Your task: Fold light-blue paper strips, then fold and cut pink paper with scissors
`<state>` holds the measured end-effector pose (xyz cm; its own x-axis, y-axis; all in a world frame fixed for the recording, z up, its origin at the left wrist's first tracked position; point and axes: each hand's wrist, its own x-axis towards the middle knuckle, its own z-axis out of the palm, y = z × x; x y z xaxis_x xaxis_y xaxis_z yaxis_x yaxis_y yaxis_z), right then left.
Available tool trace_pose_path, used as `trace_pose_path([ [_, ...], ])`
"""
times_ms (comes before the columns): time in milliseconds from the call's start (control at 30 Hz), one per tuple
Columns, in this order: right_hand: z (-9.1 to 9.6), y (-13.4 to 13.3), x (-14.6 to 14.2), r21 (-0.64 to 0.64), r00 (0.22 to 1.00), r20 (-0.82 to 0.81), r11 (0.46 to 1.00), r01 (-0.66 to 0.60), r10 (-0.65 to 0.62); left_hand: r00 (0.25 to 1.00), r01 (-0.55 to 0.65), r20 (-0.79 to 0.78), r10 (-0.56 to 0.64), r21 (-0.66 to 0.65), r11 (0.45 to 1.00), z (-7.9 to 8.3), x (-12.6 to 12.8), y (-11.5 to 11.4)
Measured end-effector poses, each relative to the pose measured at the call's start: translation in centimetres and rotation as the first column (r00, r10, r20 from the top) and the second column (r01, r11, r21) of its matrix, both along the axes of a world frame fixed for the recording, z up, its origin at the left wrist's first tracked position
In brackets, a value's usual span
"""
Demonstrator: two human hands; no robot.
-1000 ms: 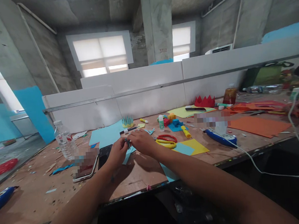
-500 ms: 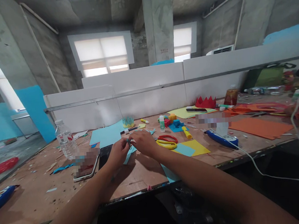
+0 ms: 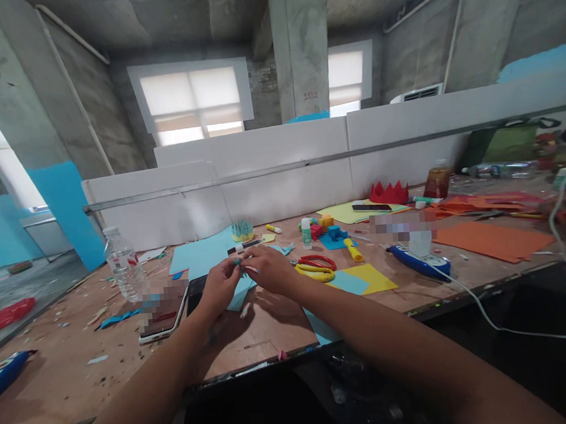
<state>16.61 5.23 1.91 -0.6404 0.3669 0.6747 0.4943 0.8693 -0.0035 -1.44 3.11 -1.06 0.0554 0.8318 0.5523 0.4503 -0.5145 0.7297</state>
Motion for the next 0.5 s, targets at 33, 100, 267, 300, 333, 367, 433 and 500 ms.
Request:
trace_pose_path([
  [33, -0.07, -0.01, -0.02, -0.021, 0.999, -0.037, 0.999, -0.031, 0.031, 1.0, -0.004, 0.016, 0.004, 0.001, 1.0, -0.05, -0.1, 0.11],
  [100, -0.24, 0.07, -0.08, -0.072, 0.988, -0.114, 0.991, -0.114, 0.105, 0.999, -0.021, 0.047, 0.021, 0.004, 1.0, -0.08, -0.26, 0.25],
  [267, -0.58, 0.49, -0.15, -0.11, 0.968, -0.155, 0.971, -0.214, 0.196, 0.996, -0.041, 0.084, 0.042, -0.005, 0.999, 0.15, -0.38, 0.21],
  [300, -0.6, 0.52, -0.15, -0.104, 0.966, -0.152, 0.969, -0.226, 0.209, 0.995, -0.044, 0.089, 0.044, -0.008, 0.999, 0.21, -0.36, 0.16],
  [333, -0.58, 0.52, -0.15, -0.103, 0.962, -0.158, 0.965, -0.24, 0.222, 0.995, -0.045, 0.093, 0.046, -0.012, 0.999, 0.26, -0.32, 0.1],
  [367, -0.54, 0.5, -0.16, -0.114, 0.957, -0.179, 0.962, -0.249, 0.226, 0.994, -0.046, 0.098, 0.047, -0.017, 0.999, 0.31, -0.28, 0.04],
  [433, -0.38, 0.45, -0.15, -0.186, 0.946, -0.268, 0.953, -0.237, 0.183, 0.993, -0.042, 0.112, 0.045, -0.032, 0.999, 0.38, -0.17, -0.09],
  [500, -0.23, 0.53, -0.12, -0.31, 0.926, -0.366, 0.926, -0.215, 0.093, 0.99, -0.027, 0.134, 0.034, -0.054, 0.998, 0.45, 0.0, -0.23],
])
